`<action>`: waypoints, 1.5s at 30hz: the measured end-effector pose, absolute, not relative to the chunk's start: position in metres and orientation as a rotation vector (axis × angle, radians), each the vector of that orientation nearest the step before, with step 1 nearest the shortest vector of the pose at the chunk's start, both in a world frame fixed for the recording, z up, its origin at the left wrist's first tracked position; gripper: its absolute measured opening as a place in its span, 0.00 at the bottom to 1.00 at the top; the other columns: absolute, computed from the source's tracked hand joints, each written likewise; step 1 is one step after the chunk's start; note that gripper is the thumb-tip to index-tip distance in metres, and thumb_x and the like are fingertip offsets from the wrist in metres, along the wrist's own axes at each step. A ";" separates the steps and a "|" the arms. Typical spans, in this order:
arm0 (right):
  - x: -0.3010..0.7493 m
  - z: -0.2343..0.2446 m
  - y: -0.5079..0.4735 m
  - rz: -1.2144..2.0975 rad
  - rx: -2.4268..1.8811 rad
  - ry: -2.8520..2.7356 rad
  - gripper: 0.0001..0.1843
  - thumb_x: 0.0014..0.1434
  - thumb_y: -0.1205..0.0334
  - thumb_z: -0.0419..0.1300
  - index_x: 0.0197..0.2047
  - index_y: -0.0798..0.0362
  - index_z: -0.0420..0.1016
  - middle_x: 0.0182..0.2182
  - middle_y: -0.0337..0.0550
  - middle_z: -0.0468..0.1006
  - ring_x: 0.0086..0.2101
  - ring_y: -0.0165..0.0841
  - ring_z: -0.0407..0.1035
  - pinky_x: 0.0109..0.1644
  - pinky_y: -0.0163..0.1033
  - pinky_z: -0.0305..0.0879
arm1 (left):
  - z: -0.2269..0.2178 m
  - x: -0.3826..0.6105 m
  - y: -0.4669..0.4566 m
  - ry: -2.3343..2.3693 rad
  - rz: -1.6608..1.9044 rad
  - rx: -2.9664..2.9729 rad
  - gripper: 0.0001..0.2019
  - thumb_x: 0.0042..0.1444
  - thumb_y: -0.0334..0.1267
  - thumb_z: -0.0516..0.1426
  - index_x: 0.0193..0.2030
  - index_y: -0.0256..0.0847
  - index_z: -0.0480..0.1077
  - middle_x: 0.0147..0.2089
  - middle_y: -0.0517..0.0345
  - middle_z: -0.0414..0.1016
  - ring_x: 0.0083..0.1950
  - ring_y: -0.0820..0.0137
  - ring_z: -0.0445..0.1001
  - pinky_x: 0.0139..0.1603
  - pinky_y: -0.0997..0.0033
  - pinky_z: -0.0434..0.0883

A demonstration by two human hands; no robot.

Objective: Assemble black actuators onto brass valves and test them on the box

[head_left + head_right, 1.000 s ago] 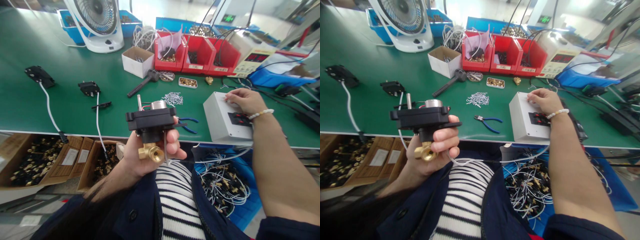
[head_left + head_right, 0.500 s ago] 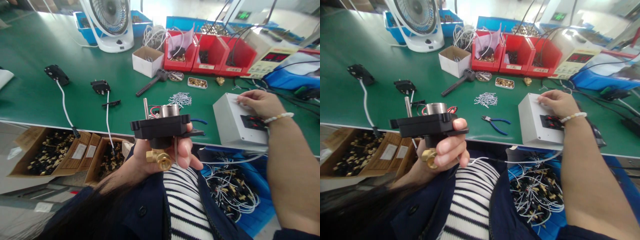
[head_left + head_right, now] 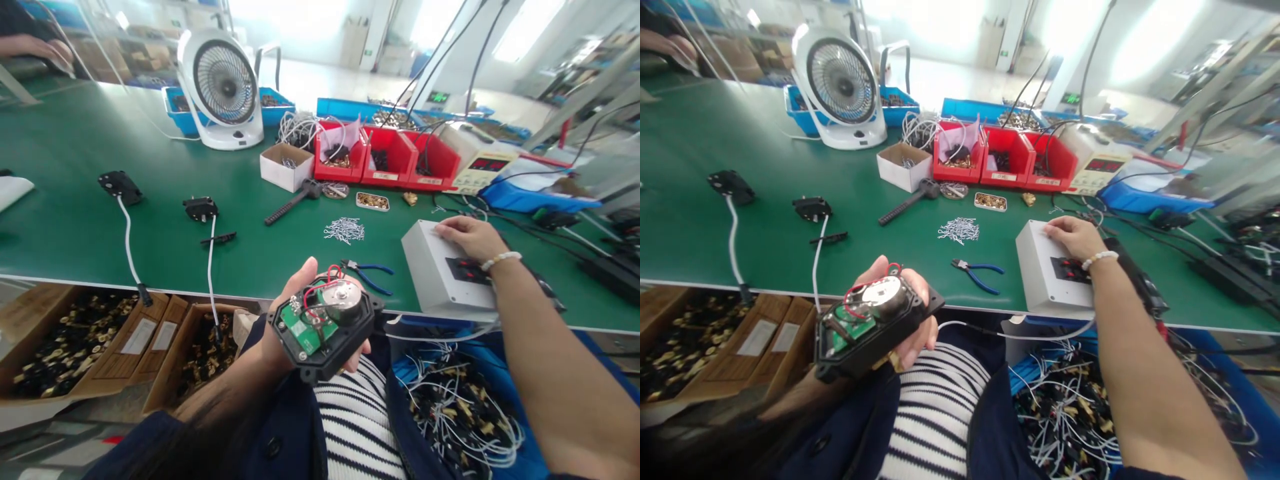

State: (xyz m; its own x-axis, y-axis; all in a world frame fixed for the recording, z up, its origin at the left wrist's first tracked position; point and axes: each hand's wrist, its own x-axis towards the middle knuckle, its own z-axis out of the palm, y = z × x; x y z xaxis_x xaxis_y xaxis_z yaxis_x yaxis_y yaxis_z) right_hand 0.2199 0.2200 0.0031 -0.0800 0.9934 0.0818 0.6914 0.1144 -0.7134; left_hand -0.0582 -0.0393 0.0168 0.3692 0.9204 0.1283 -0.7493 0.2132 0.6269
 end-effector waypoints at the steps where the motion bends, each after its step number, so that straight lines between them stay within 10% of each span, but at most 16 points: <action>1: 0.221 0.002 0.221 0.699 -1.627 -1.829 0.04 0.51 0.62 0.66 0.30 0.53 0.78 0.29 0.44 0.79 0.31 0.34 0.65 0.42 0.43 0.61 | 0.016 -0.057 -0.039 0.325 1.209 0.688 0.30 0.68 0.58 0.44 0.38 0.33 0.75 0.16 0.55 0.72 0.19 0.66 0.73 0.33 0.66 0.72; 11: 0.227 -0.001 0.222 0.721 -1.522 -1.829 0.15 0.51 0.48 0.70 0.28 0.50 0.77 0.27 0.44 0.79 0.28 0.33 0.63 0.40 0.44 0.62 | 0.032 -0.045 -0.049 0.569 1.390 0.622 0.28 0.60 0.65 0.55 0.36 0.36 0.74 0.24 0.52 0.76 0.23 0.67 0.74 0.24 0.73 0.69; 19: 0.229 -0.004 0.223 0.758 -1.506 -1.829 0.17 0.47 0.45 0.68 0.27 0.51 0.76 0.26 0.41 0.77 0.27 0.32 0.63 0.38 0.42 0.64 | 0.041 -0.039 -0.040 0.764 1.238 0.229 0.29 0.73 0.50 0.39 0.43 0.30 0.74 0.36 0.44 0.81 0.36 0.63 0.81 0.39 0.61 0.80; 22: 0.229 -0.006 0.223 0.739 -1.497 -1.831 0.16 0.47 0.45 0.67 0.28 0.50 0.76 0.27 0.42 0.78 0.28 0.32 0.64 0.39 0.42 0.64 | 0.034 -0.037 -0.040 0.753 1.327 0.338 0.19 0.72 0.44 0.46 0.52 0.31 0.71 0.49 0.40 0.80 0.44 0.63 0.81 0.46 0.62 0.80; 27: 0.230 -0.007 0.224 0.732 -1.479 -1.842 0.17 0.47 0.45 0.67 0.27 0.51 0.75 0.28 0.42 0.78 0.28 0.31 0.64 0.38 0.40 0.64 | 0.028 -0.037 -0.052 0.847 1.575 0.751 0.28 0.57 0.37 0.67 0.63 0.47 0.65 0.52 0.55 0.78 0.51 0.69 0.79 0.53 0.74 0.75; 45: 0.214 0.060 0.141 0.535 -1.126 -1.838 0.07 0.59 0.54 0.63 0.40 0.41 0.82 0.37 0.39 0.82 0.41 0.39 0.76 0.53 0.49 0.71 | 0.039 -0.038 -0.063 1.021 1.724 1.069 0.34 0.41 0.22 0.72 0.54 0.51 0.72 0.51 0.63 0.75 0.47 0.70 0.78 0.51 0.77 0.75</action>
